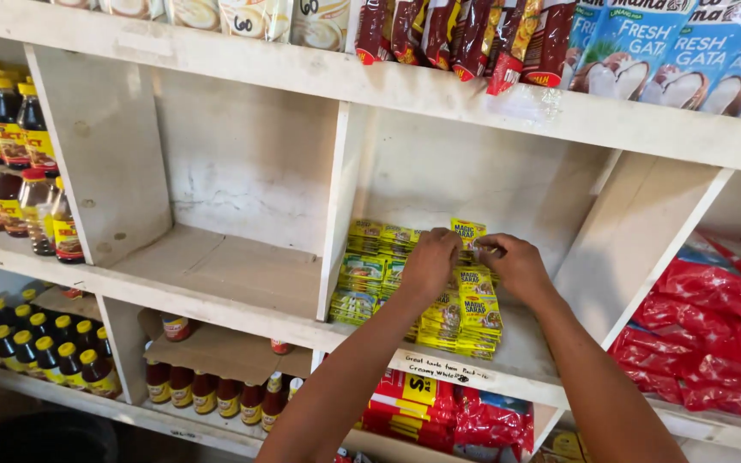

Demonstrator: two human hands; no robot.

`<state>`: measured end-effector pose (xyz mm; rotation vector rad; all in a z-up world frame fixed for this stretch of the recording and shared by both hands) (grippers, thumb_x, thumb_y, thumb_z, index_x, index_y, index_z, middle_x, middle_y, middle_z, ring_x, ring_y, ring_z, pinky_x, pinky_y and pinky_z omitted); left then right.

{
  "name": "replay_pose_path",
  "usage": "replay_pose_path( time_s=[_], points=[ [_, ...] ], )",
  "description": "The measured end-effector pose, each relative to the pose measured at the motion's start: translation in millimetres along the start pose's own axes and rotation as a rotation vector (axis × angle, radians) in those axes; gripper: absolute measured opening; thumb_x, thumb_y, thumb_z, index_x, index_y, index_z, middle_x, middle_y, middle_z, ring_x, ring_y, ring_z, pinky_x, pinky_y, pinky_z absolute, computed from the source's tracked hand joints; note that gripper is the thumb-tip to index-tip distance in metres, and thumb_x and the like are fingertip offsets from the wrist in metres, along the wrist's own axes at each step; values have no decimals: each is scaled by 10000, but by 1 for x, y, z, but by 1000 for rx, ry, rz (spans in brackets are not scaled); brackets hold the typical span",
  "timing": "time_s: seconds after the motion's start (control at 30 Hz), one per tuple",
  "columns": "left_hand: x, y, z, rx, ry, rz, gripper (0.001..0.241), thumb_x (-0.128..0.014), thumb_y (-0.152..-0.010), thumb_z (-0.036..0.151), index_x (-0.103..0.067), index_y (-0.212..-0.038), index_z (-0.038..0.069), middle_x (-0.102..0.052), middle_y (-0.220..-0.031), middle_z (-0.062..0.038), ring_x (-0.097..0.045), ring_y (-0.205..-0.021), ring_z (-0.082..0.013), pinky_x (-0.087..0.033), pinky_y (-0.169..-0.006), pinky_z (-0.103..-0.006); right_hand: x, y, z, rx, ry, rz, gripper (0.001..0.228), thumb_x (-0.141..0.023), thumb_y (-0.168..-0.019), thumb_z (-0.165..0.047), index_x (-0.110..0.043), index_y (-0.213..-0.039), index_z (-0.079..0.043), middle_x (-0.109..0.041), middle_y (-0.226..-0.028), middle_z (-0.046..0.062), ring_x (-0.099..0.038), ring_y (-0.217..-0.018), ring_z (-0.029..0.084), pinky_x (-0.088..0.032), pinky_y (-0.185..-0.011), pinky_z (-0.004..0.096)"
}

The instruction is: Stocking seasoning packets from a box onto a retail shelf.

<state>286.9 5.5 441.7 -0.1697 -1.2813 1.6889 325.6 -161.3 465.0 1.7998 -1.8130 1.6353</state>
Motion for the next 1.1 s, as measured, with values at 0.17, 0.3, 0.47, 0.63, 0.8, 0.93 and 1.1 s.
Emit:
replay_pose_path(
  time_s=[0.17,0.3,0.47,0.63,0.8,0.93,1.1],
  points=[
    [-32,-29,-36,-60,-237,26,128,-600,-855,113,-689,-946,106,-671,-1098,-120,-601,-1037,-352,-496,-895,-478,-22,-34,28,-31,19,-23,311,-763,-877,-274,-766,-1141,-111,-777,-1053,113,-744,-917,242,-570,-840,362],
    [-52,-42,-55,-58,-391,-116,184,-573,-893,127,-712,-1011,142,-678,-1117,-67,-567,-1138,-313,-447,-961,-474,-42,-50,48,-73,95,-85,299,-771,-852,-245,-779,-1122,-117,-771,-1047,131,-737,-917,285,-566,-858,377],
    [-54,-43,-57,-134,-457,-123,192,-557,-885,152,-717,-989,137,-708,-1097,-52,-574,-1164,-291,-438,-973,-452,-58,-59,60,3,87,-100,294,-769,-838,-220,-779,-1104,-96,-773,-1027,150,-737,-919,299,-559,-867,394],
    [-67,-42,-63,-166,-500,-199,188,-546,-897,162,-714,-974,132,-740,-1036,-60,-581,-1173,-264,-431,-992,-437,-61,-57,61,-9,190,-140,271,-766,-863,-240,-780,-1084,-85,-757,-1051,167,-719,-962,326,-550,-936,404],
    [-63,-40,-56,-219,-492,-198,161,-624,-846,173,-711,-970,120,-746,-1030,-53,-584,-1159,-267,-426,-996,-443,-60,-54,52,41,302,-111,253,-768,-866,-250,-778,-1075,-107,-724,-1103,142,-591,-1082,373,-446,-1031,458],
    [-49,-37,-41,-192,-445,-250,198,-685,-826,221,-715,-985,106,-735,-1039,-68,-575,-1161,-280,-423,-1005,-447,-45,-46,45,40,256,-90,259,-801,-828,-210,-789,-1061,-98,-740,-1075,147,-580,-1079,387,-471,-964,458],
    [39,11,25,-209,-107,119,236,-670,-855,111,-698,-1087,82,-711,-1106,-99,-596,-1144,-325,-445,-1001,-488,19,25,-2,-34,-307,48,296,-720,-958,-244,-721,-1185,-54,-749,-1009,75,-655,-907,128,-531,-835,293]
  ],
)
Point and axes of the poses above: each hand's wrist, its own y-axis away from the middle knuckle, its own x-axis out of the back of the hand, z = x × y, the point moved 8 cm from there along -y, towards the middle knuckle
